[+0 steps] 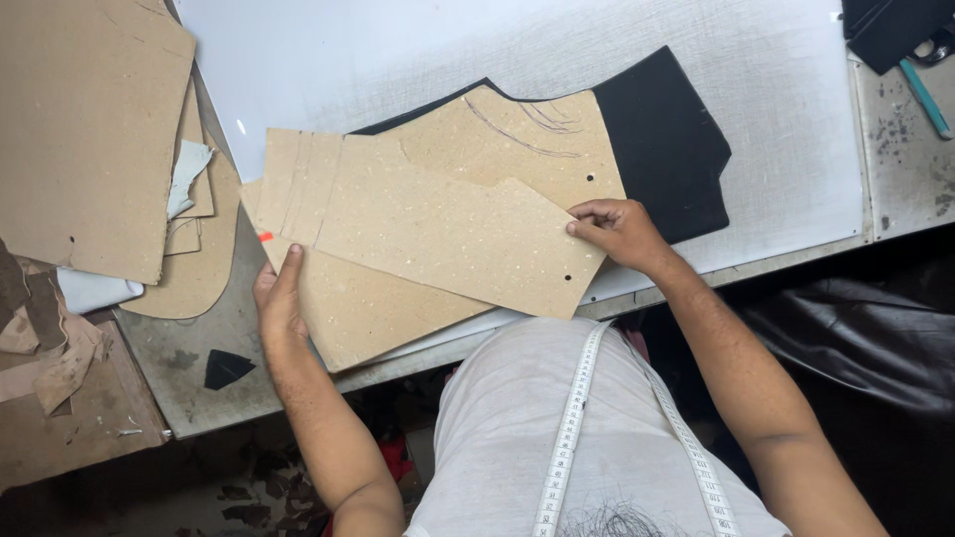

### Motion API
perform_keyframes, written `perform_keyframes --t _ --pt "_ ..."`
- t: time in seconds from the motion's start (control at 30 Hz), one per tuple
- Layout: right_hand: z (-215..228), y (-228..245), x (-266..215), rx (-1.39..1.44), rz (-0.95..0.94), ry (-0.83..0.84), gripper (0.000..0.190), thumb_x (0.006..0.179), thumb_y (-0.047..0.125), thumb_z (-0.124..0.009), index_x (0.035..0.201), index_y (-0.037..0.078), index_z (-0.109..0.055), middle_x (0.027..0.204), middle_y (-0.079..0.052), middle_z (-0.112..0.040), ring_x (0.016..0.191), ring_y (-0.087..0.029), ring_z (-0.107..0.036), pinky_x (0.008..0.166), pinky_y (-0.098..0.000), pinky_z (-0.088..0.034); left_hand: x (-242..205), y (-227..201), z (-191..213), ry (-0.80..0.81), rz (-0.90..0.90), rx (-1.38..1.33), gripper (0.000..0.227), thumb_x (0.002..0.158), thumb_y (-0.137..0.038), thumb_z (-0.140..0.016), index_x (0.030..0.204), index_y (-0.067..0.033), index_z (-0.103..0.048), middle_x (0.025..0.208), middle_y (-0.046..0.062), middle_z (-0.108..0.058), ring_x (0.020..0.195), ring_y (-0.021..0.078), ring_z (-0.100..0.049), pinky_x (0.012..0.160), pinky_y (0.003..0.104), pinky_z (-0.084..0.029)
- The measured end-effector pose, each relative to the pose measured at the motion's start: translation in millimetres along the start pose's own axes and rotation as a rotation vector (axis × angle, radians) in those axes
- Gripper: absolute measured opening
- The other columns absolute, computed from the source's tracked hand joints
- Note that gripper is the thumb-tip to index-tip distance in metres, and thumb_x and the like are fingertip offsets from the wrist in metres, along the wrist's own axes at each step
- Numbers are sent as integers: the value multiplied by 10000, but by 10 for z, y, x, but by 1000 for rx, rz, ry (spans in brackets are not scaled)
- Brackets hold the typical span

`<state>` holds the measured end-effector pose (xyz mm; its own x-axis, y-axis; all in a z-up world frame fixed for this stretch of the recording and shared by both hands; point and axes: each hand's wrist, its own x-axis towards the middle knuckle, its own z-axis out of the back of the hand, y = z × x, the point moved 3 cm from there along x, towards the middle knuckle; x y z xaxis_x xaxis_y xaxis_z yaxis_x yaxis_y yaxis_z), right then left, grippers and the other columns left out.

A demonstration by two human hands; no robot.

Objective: The person places a cardboard pattern on black fabric and traces its outline with chalk. They then position a white paper pattern on the fabric, adjust it, and remove it, leaving a chalk outline on the fabric.

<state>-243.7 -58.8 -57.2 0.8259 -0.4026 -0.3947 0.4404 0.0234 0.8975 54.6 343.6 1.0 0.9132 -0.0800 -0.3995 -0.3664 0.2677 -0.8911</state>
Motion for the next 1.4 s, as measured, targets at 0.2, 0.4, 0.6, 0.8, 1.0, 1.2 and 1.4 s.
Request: perform_keyframes --t 0.2,0.4,0.6,0.8,1.0,1.2,1.4 --pt "131 40 -57 -276 52 -88 296 901 230 -759 1155 78 -739 979 -89 -727 900 -147 -683 823 -334 -563 8 -116 13 36 62 75 689 850 -277 -810 1371 87 -546 1298 260 -674 1239 338 -667 1048 416 -545" --pt "651 -322 -300 -16 -201 -121 238 969 4 -492 1132 28 -663 1098 -76 -670 990 -172 -657 863 -378 -580 7 -70 441 169 -269 -451 1081 701 -326 -977 1534 -17 -362 1453 195 -567 1405 372 -529 1188 513 -493" --pt "739 -423 -499 164 -105 -240 310 950 -53 -609 1240 55 -612 1119 -81 -712 1084 -129 -711 949 -272 -590 28 -23 1392 115 -443 -568 1138 821 -451 -945 1626 6 -283 1639 172 -422 1567 324 -409 1351 466 -407" --pt "615 -206 -228 137 292 -337 205 942 -59 -732 1136 1 -706 1118 -128 -746 1050 -161 -735 903 -293 -606 121 442 2082 -42 -414 -544 949 955 -483 -810 1608 31 -351 1683 186 -412 1551 322 -429 1293 437 -398" --pt "449 20 148 7 320 -299 199 923 -25 -759 1112 38 -748 1122 -118 -736 1004 -143 -739 871 -241 -635 215 732 2270 -374 -57 -285 796 917 -470 -777 1480 12 -486 1506 150 -580 1356 302 -592 1111 430 -511" --pt "516 198 327 -94 448 -317 109 970 -2 -736 1046 74 -751 1132 -88 -741 1020 -140 -743 863 -241 -649 148 664 2205 -407 -25 -327 758 941 -422 -778 1483 11 -472 1517 171 -575 1355 314 -602 1089 447 -539" --pt "418 262 461 -362 602 -349 77 985 41 -762 1025 105 -770 1051 -41 -776 1007 -175 -733 864 -303 -592 75 570 2081 -434 -44 -301 784 928 -411 -789 1505 -2 -451 1538 172 -550 1382 318 -582 1128 455 -515"
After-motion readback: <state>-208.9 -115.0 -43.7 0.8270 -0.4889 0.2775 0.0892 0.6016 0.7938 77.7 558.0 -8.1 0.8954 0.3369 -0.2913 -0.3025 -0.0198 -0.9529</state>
